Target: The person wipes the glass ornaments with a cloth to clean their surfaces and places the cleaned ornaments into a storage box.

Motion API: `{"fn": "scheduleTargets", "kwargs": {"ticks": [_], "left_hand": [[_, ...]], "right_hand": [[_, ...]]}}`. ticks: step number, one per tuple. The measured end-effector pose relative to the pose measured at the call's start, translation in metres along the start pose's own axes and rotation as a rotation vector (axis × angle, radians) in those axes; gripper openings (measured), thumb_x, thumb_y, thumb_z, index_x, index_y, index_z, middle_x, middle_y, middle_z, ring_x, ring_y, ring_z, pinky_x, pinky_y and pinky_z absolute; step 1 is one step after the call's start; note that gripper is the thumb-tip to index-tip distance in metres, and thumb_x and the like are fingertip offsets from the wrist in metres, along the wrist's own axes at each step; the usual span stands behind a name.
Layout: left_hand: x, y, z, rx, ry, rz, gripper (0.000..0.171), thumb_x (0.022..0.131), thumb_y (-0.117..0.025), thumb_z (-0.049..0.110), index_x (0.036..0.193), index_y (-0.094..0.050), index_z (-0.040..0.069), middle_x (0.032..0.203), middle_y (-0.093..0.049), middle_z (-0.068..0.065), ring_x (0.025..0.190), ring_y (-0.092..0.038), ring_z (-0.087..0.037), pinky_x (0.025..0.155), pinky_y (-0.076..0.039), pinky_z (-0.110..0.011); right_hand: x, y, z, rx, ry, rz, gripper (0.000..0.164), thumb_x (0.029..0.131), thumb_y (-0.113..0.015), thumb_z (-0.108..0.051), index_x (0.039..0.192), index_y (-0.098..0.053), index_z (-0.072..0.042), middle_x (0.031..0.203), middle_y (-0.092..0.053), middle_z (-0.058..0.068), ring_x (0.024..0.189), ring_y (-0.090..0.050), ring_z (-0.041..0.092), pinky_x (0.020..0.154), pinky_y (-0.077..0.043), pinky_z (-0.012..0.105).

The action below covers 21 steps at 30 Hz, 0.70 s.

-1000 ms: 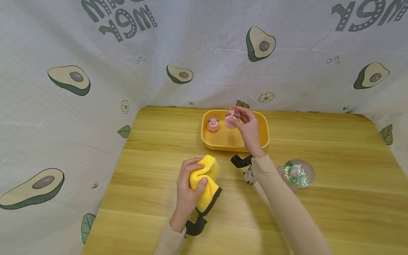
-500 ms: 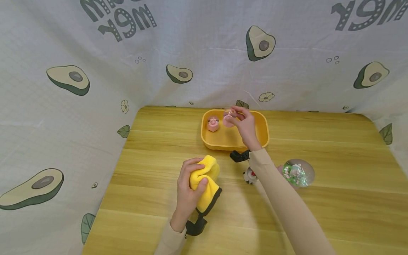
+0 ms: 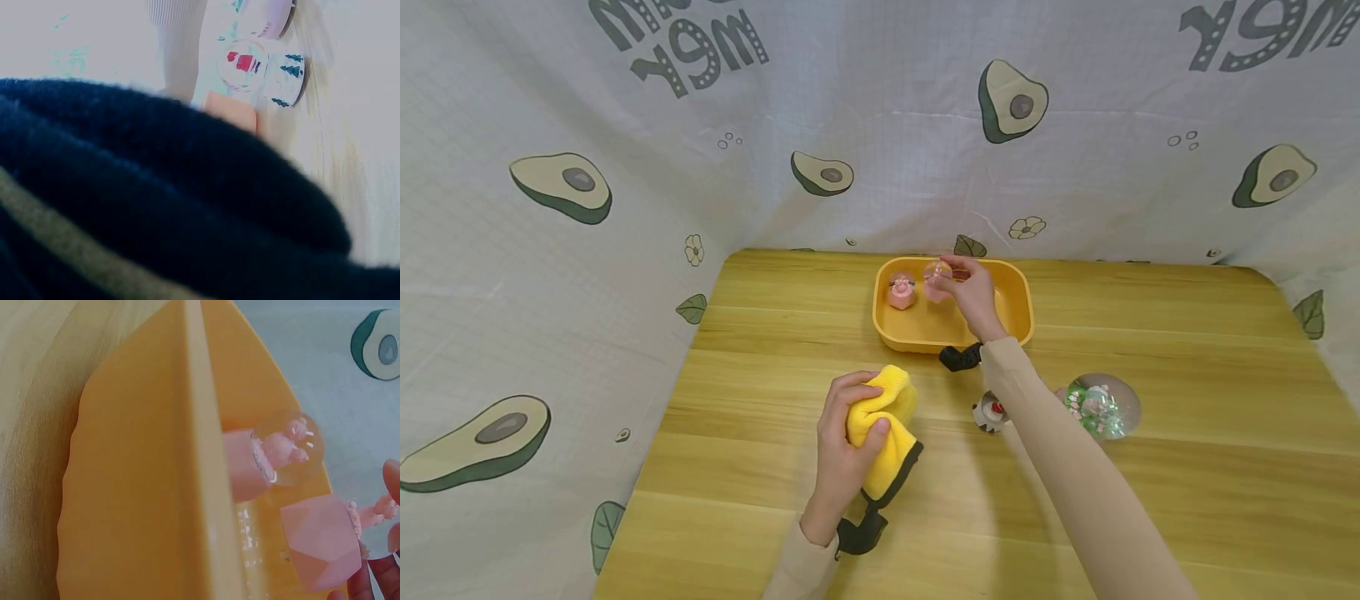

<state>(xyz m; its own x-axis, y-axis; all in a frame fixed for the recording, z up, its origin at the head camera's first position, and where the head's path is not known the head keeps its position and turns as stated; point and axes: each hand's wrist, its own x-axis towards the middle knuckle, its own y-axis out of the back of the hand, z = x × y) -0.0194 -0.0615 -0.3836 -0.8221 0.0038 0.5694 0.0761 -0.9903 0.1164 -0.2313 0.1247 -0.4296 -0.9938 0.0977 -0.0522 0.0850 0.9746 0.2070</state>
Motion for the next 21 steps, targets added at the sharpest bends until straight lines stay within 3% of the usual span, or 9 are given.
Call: {"fn": "scheduleTargets", "kwargs": {"ticks": [8, 21], "left_hand": [[0.0, 0.0, 0.0, -0.006, 0.009, -0.004, 0.024, 0.076, -0.058, -0.001, 0.098, -0.051, -0.003, 0.108, -0.049, -0.021, 0.097, -0.051, -0.029, 0.079, -0.046, -0.031], [-0.001, 0.0, 0.0, 0.006, 0.014, -0.004, 0.024, 0.075, -0.058, -0.002, 0.098, -0.051, -0.003, 0.107, -0.05, -0.02, 0.096, -0.051, -0.029, 0.079, -0.046, -0.031]], "right_hand": [[0.009, -0.001, 0.004, -0.077, -0.038, -0.009, 0.043, 0.078, -0.068, -0.009, 0.119, -0.056, -0.003, 0.114, -0.053, 0.012, 0.097, -0.045, 0.023, 0.08, -0.041, 0.028], [0.015, -0.003, 0.001, -0.157, -0.154, -0.032, 0.039, 0.079, -0.064, -0.004, 0.118, -0.057, -0.002, 0.114, -0.052, 0.014, 0.099, -0.045, 0.027, 0.087, -0.041, 0.034]]}}
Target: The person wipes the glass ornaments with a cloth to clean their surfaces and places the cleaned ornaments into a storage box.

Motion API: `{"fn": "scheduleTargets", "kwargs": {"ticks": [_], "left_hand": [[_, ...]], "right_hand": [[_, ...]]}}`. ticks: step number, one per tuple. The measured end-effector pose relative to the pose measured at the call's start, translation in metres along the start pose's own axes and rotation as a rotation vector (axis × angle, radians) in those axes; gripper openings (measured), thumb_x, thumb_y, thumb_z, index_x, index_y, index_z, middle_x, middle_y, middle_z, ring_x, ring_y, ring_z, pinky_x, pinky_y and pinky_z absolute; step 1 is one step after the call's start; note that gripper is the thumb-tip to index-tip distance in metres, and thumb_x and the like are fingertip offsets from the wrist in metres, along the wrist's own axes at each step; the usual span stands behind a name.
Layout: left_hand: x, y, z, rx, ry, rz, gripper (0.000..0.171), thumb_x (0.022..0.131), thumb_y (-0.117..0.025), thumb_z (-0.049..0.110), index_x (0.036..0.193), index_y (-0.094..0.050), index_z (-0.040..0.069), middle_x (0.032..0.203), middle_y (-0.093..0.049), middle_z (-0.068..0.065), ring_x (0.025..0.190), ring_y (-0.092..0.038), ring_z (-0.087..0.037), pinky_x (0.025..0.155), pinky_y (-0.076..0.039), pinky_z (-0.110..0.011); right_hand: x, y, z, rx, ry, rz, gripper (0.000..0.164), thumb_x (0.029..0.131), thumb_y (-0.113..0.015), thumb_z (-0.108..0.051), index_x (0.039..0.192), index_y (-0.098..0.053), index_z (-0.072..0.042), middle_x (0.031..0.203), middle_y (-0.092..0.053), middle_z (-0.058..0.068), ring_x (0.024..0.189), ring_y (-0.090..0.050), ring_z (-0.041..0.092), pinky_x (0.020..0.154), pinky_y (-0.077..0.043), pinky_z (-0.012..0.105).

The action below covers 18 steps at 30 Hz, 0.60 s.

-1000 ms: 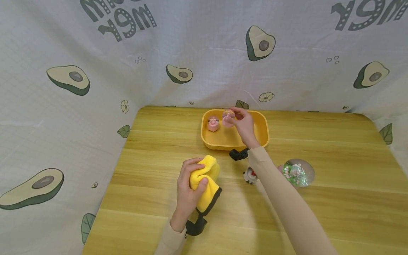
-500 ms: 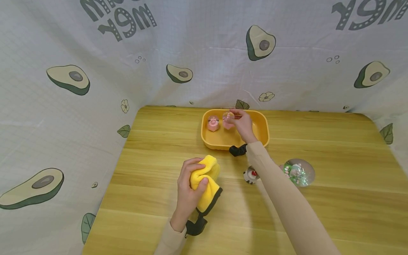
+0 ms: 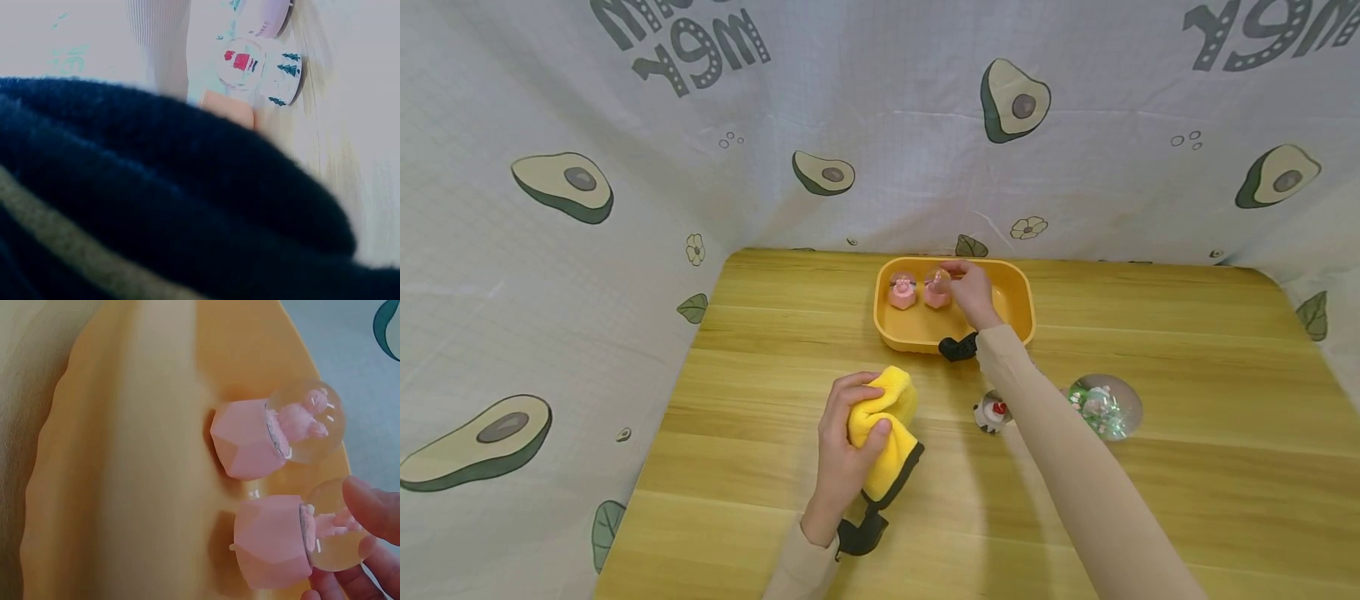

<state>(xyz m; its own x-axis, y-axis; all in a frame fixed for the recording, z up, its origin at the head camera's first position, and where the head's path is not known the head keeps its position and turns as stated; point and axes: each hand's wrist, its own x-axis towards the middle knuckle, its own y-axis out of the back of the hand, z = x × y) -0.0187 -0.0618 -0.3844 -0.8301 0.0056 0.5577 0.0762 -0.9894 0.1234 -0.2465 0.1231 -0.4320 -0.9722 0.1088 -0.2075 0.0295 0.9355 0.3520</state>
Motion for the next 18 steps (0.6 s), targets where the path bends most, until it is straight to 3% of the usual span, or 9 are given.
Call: {"fn": "scheduleTargets", "kwargs": {"ticks": [18], "left_hand": [[-0.0011, 0.0004, -0.0009, -0.002, 0.004, -0.002, 0.024, 0.075, -0.058, -0.002, 0.098, -0.051, -0.003, 0.108, -0.05, -0.02, 0.096, -0.051, -0.028, 0.078, -0.046, -0.031]], "right_hand": [[0.0017, -0.0039, -0.0027, -0.055, -0.011, 0.015, 0.041, 0.078, -0.067, -0.005, 0.117, -0.057, -0.002, 0.112, -0.053, 0.015, 0.099, -0.045, 0.028, 0.089, -0.042, 0.033]]}}
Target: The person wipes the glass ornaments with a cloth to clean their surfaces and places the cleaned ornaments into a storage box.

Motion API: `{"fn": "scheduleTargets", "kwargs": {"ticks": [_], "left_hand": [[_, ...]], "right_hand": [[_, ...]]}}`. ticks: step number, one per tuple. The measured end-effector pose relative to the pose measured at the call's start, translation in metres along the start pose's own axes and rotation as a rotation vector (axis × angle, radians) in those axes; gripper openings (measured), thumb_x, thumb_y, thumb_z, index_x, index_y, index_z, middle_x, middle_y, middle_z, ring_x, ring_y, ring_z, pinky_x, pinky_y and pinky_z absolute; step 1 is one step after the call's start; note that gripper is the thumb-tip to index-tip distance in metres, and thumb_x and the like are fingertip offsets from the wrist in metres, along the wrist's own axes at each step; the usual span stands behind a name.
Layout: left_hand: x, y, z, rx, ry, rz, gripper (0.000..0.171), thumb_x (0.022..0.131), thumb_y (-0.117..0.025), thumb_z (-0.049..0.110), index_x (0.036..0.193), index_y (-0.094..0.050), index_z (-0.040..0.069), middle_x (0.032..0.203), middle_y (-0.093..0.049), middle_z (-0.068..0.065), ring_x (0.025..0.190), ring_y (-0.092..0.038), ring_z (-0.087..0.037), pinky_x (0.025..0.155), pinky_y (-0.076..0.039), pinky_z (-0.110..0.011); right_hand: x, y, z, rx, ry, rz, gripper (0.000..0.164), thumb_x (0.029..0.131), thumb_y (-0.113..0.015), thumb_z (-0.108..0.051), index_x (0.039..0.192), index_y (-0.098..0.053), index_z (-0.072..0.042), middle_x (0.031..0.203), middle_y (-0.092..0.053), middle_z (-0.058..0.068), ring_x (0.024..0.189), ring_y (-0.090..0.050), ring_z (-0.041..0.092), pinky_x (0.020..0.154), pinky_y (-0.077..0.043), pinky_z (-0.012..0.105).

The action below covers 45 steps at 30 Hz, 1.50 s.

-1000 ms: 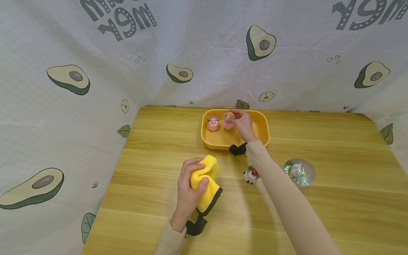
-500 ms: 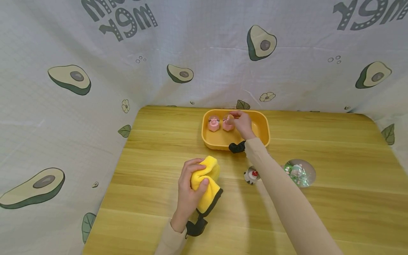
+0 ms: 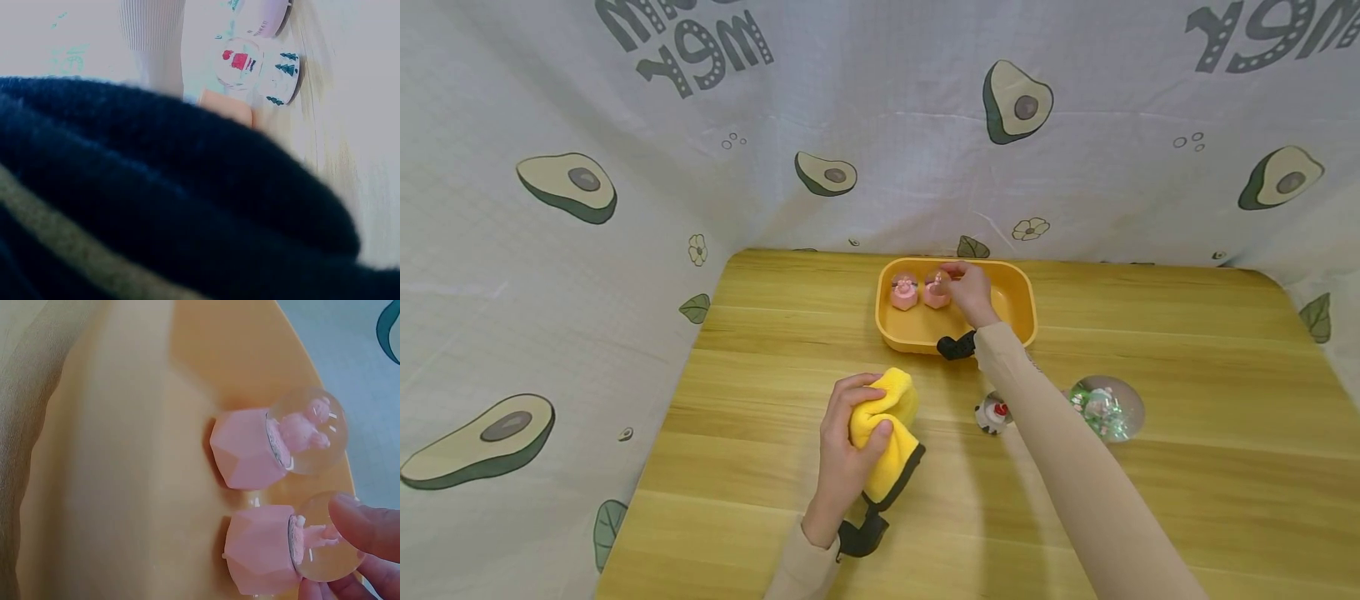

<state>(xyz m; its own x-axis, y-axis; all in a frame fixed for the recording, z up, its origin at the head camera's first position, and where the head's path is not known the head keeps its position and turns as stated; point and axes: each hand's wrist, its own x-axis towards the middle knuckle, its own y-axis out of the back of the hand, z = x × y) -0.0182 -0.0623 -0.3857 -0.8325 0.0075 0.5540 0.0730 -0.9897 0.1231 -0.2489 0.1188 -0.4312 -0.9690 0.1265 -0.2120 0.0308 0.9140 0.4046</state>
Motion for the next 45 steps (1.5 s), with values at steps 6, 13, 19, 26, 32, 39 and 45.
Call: {"fn": "scheduleTargets", "kwargs": {"ticks": [6, 13, 19, 26, 32, 39, 45], "left_hand": [[0.0, -0.001, -0.001, 0.0, -0.002, -0.005, 0.025, 0.075, -0.058, -0.002, 0.099, -0.051, -0.003, 0.108, -0.049, -0.02, 0.097, -0.051, -0.029, 0.079, -0.046, -0.031], [0.001, -0.002, 0.0, -0.004, -0.003, -0.006, 0.024, 0.075, -0.058, -0.002, 0.098, -0.051, -0.003, 0.108, -0.05, -0.02, 0.097, -0.051, -0.028, 0.08, -0.045, -0.031], [0.002, -0.003, -0.002, 0.002, -0.012, -0.014, 0.025, 0.075, -0.058, -0.003, 0.099, -0.051, -0.003, 0.108, -0.049, -0.021, 0.097, -0.051, -0.028, 0.079, -0.046, -0.031], [-0.007, -0.004, -0.027, -0.001, 0.006, -0.028, 0.025, 0.081, -0.06, 0.011, 0.104, -0.052, 0.004, 0.114, -0.049, -0.012, 0.1, -0.05, -0.026, 0.08, -0.046, -0.033], [-0.009, -0.005, -0.036, -0.004, 0.013, -0.027, 0.026, 0.083, -0.059, 0.019, 0.106, -0.053, 0.008, 0.116, -0.049, -0.008, 0.101, -0.051, -0.025, 0.08, -0.046, -0.034], [-0.011, -0.005, -0.036, 0.006, 0.017, -0.023, 0.025, 0.083, -0.06, 0.017, 0.105, -0.054, 0.007, 0.115, -0.05, -0.008, 0.1, -0.051, -0.025, 0.079, -0.047, -0.033], [-0.006, -0.005, -0.02, 0.005, 0.017, -0.02, 0.026, 0.077, -0.061, 0.002, 0.102, -0.053, 0.002, 0.112, -0.051, -0.014, 0.098, -0.051, -0.026, 0.079, -0.046, -0.031]], "right_hand": [[-0.004, 0.001, -0.003, -0.015, 0.006, -0.014, 0.043, 0.078, -0.067, -0.003, 0.119, -0.055, -0.001, 0.115, -0.052, 0.016, 0.101, -0.045, 0.028, 0.091, -0.041, 0.033], [-0.003, 0.002, -0.001, -0.008, 0.006, -0.049, 0.045, 0.08, -0.063, -0.001, 0.123, -0.051, -0.001, 0.117, -0.05, 0.016, 0.102, -0.045, 0.029, 0.091, -0.041, 0.034], [-0.005, 0.006, -0.003, -0.017, 0.033, -0.065, 0.045, 0.084, -0.06, -0.006, 0.126, -0.047, 0.0, 0.12, -0.049, 0.018, 0.104, -0.046, 0.03, 0.088, -0.042, 0.036], [-0.015, 0.014, -0.009, 0.053, 0.1, -0.029, 0.048, 0.082, -0.061, -0.005, 0.126, -0.045, 0.002, 0.124, -0.046, 0.02, 0.112, -0.041, 0.032, 0.094, -0.036, 0.039], [-0.032, 0.024, -0.016, 0.138, 0.201, 0.0, 0.047, 0.081, -0.065, -0.007, 0.124, -0.048, 0.0, 0.124, -0.047, 0.015, 0.112, -0.042, 0.033, 0.094, -0.036, 0.037], [-0.057, 0.038, -0.013, 0.251, 0.283, 0.02, 0.046, 0.082, -0.063, -0.008, 0.125, -0.048, -0.001, 0.121, -0.048, 0.015, 0.111, -0.045, 0.031, 0.092, -0.04, 0.035], [-0.082, 0.05, -0.004, 0.305, 0.334, 0.028, 0.043, 0.084, -0.061, -0.009, 0.124, -0.049, -0.001, 0.12, -0.049, 0.014, 0.109, -0.047, 0.029, 0.087, -0.043, 0.026]]}}
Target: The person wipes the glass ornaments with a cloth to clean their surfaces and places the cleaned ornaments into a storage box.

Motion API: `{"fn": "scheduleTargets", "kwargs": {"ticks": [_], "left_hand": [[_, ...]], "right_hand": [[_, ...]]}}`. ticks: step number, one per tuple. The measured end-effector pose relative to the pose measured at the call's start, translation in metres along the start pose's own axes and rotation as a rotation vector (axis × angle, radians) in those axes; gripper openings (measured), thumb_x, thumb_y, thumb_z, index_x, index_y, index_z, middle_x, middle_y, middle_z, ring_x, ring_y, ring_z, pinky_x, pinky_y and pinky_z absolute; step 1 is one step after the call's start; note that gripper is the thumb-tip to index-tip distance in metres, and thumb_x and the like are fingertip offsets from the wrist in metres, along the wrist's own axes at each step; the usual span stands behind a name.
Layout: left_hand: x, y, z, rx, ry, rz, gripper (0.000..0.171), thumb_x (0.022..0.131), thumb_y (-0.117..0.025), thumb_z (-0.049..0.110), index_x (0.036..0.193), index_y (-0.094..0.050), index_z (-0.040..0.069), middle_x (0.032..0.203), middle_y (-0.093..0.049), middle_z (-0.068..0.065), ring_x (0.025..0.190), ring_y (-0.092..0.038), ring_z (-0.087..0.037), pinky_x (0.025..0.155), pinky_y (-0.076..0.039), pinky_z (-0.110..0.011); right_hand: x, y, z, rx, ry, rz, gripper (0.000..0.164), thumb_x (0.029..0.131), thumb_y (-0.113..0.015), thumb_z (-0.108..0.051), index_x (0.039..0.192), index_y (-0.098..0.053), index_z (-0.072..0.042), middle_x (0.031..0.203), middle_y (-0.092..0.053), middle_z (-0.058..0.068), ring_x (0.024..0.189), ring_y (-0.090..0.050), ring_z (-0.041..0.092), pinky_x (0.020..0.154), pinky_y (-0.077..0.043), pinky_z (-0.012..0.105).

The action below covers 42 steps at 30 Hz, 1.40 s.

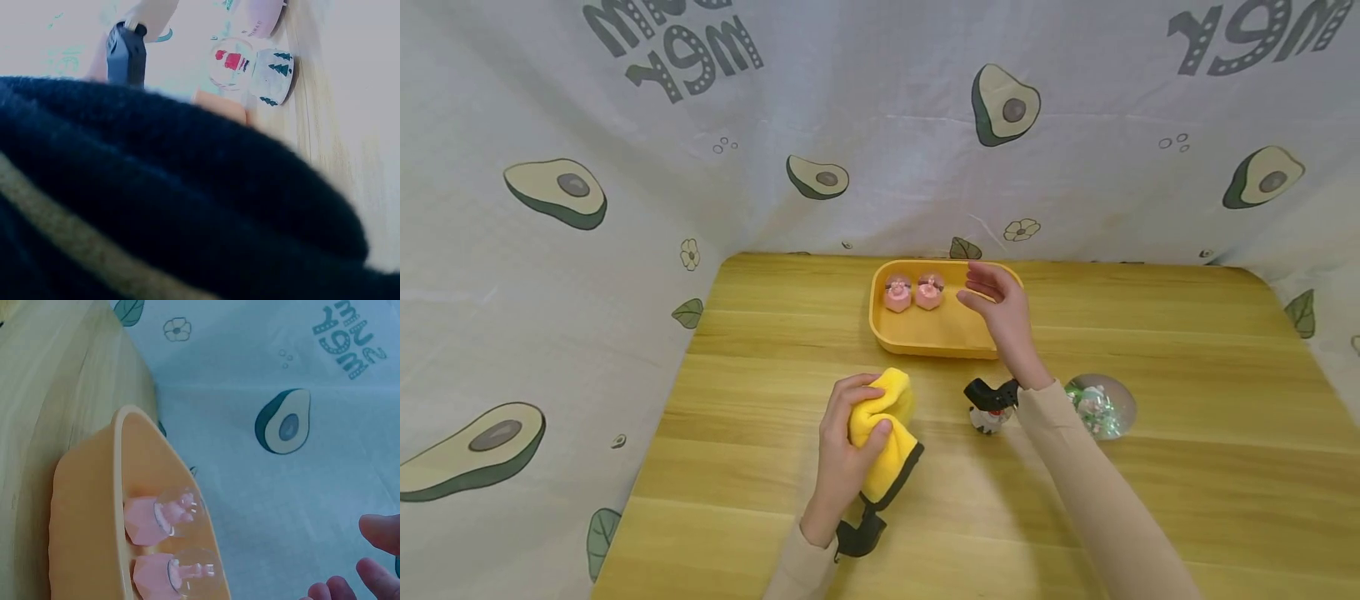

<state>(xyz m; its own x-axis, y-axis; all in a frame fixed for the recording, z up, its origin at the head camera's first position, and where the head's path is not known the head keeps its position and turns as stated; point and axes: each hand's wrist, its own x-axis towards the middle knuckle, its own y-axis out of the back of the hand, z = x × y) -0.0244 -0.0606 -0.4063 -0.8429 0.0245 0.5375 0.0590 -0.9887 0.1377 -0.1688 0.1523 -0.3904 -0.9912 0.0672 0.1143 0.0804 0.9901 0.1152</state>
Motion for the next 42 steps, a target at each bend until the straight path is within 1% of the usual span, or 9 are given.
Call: {"fn": "scheduleTargets", "kwargs": {"ticks": [3, 6, 14, 17, 20, 28, 33, 37, 42], "left_hand": [[0.003, 0.0, 0.012, -0.002, 0.0, 0.001, 0.026, 0.074, -0.06, -0.005, 0.1, -0.052, -0.001, 0.109, -0.05, -0.018, 0.097, -0.051, -0.027, 0.079, -0.046, -0.031], [0.005, 0.001, 0.017, -0.006, 0.007, -0.002, 0.026, 0.074, -0.059, -0.007, 0.099, -0.051, -0.002, 0.108, -0.05, -0.02, 0.097, -0.051, -0.027, 0.079, -0.046, -0.03], [0.005, 0.001, 0.017, -0.012, 0.023, -0.012, 0.028, 0.074, -0.059, -0.008, 0.1, -0.052, -0.002, 0.109, -0.05, -0.019, 0.097, -0.051, -0.026, 0.078, -0.046, -0.03], [0.005, 0.001, 0.017, -0.009, 0.021, -0.012, 0.028, 0.073, -0.059, -0.008, 0.1, -0.052, -0.002, 0.109, -0.05, -0.019, 0.097, -0.051, -0.027, 0.078, -0.046, -0.03], [0.005, 0.0, 0.017, -0.015, 0.016, -0.013, 0.029, 0.073, -0.059, -0.008, 0.1, -0.051, -0.002, 0.109, -0.05, -0.02, 0.098, -0.051, -0.027, 0.079, -0.046, -0.031], [0.005, 0.001, 0.017, -0.018, 0.018, -0.019, 0.029, 0.073, -0.059, -0.009, 0.1, -0.051, -0.003, 0.109, -0.05, -0.02, 0.097, -0.051, -0.028, 0.079, -0.046, -0.031], [0.005, 0.0, 0.017, -0.016, 0.026, -0.021, 0.028, 0.073, -0.059, -0.008, 0.1, -0.052, -0.002, 0.109, -0.05, -0.02, 0.098, -0.051, -0.027, 0.079, -0.046, -0.031], [0.005, -0.001, 0.018, -0.011, 0.023, -0.021, 0.029, 0.073, -0.059, -0.008, 0.1, -0.052, -0.003, 0.108, -0.05, -0.02, 0.098, -0.051, -0.027, 0.08, -0.046, -0.031], [0.005, 0.0, 0.018, -0.015, 0.023, -0.023, 0.029, 0.072, -0.059, -0.009, 0.1, -0.052, -0.003, 0.108, -0.05, -0.02, 0.098, -0.051, -0.028, 0.08, -0.046, -0.031]], "right_hand": [[-0.012, 0.004, -0.001, 0.032, 0.006, -0.002, 0.043, 0.084, -0.061, -0.009, 0.124, -0.048, 0.0, 0.119, -0.049, 0.012, 0.109, -0.046, 0.03, 0.085, -0.044, 0.022], [-0.025, 0.008, 0.0, 0.06, -0.001, -0.002, 0.044, 0.084, -0.061, -0.009, 0.124, -0.047, 0.001, 0.118, -0.049, 0.011, 0.11, -0.045, 0.03, 0.083, -0.044, 0.019], [-0.067, 0.014, 0.01, 0.14, -0.062, 0.044, 0.045, 0.085, -0.06, -0.009, 0.125, -0.044, 0.004, 0.12, -0.048, 0.011, 0.11, -0.045, 0.024, 0.085, -0.042, 0.017], [-0.082, 0.016, 0.017, 0.186, -0.074, 0.075, 0.045, 0.084, -0.061, -0.005, 0.124, -0.045, 0.006, 0.12, -0.047, 0.017, 0.112, -0.044, 0.029, 0.086, -0.042, 0.018], [-0.094, 0.017, 0.024, 0.216, -0.066, 0.113, 0.044, 0.082, -0.061, -0.001, 0.122, -0.046, 0.007, 0.122, -0.046, 0.022, 0.112, -0.045, 0.028, 0.088, -0.041, 0.021], [-0.116, 0.026, 0.035, 0.252, -0.016, 0.162, 0.042, 0.08, -0.06, 0.007, 0.12, -0.048, 0.008, 0.122, -0.046, 0.022, 0.114, -0.043, 0.027, 0.099, -0.031, 0.032], [-0.127, 0.029, 0.038, 0.282, -0.003, 0.168, 0.044, 0.08, -0.059, 0.01, 0.122, -0.045, 0.009, 0.123, -0.046, 0.021, 0.117, -0.04, 0.029, 0.101, -0.029, 0.032], [-0.133, 0.03, 0.041, 0.293, 0.001, 0.192, 0.045, 0.079, -0.057, 0.012, 0.123, -0.045, 0.008, 0.121, -0.049, 0.015, 0.116, -0.04, 0.029, 0.101, -0.029, 0.031], [-0.141, 0.032, 0.051, 0.292, 0.01, 0.198, 0.047, 0.08, -0.057, 0.01, 0.125, -0.043, 0.006, 0.124, -0.047, 0.014, 0.117, -0.04, 0.027, 0.101, -0.029, 0.029]]}}
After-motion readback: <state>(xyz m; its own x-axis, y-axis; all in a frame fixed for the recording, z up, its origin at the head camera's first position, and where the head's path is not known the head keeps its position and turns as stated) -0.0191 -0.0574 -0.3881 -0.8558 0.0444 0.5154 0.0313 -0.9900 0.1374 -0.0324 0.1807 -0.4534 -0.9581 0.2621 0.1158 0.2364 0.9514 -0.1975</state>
